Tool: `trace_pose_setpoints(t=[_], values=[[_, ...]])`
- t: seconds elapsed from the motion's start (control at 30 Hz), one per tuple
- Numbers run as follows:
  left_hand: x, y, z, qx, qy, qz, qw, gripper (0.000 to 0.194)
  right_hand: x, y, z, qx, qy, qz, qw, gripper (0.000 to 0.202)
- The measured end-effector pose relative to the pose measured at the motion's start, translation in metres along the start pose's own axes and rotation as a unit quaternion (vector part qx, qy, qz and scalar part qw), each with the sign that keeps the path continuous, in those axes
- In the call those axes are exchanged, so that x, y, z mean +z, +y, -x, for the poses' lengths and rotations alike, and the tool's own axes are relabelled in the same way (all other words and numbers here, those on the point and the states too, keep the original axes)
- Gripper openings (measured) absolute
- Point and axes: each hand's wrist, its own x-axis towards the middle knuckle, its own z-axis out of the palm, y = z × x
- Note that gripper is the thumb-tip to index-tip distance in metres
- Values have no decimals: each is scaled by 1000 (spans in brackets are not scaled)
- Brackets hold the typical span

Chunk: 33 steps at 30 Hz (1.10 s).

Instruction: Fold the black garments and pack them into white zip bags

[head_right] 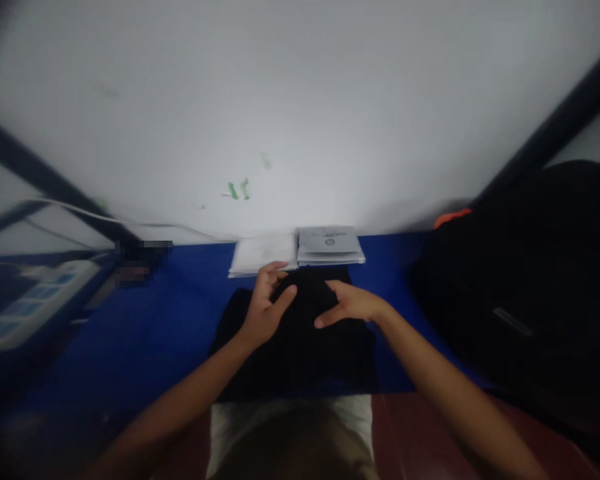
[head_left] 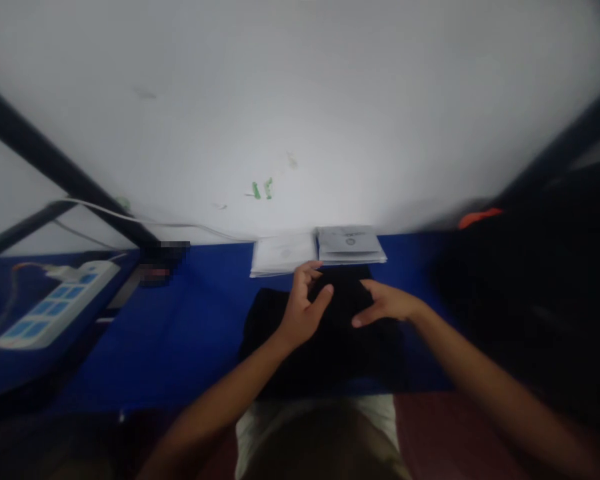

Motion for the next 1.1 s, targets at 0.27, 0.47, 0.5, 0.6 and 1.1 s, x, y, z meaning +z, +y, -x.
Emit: trace_pose_setpoints(t=[0.27, 0.47, 0.5, 0.6, 1.1], values=[[-79, -66, -52, 35, -83, -238, 967, 21, 39, 32, -6, 29, 89, -256, 962, 71], [-135, -99, -86, 73, -232, -478, 844, 28, 41, 46, 0, 39, 126, -284, 950, 72], [-137, -101, -89, 68, -239, -484, 839, 27, 41, 49, 2, 39, 126, -287, 949, 72], [-139, -103, -93, 61, -244, -488, 836, 27, 40, 54, 6, 44, 128, -292, 947, 70], [-133, -41, -52, 81, -241, -546, 798, 44, 39, 57, 14, 36, 185, -312, 931, 64]])
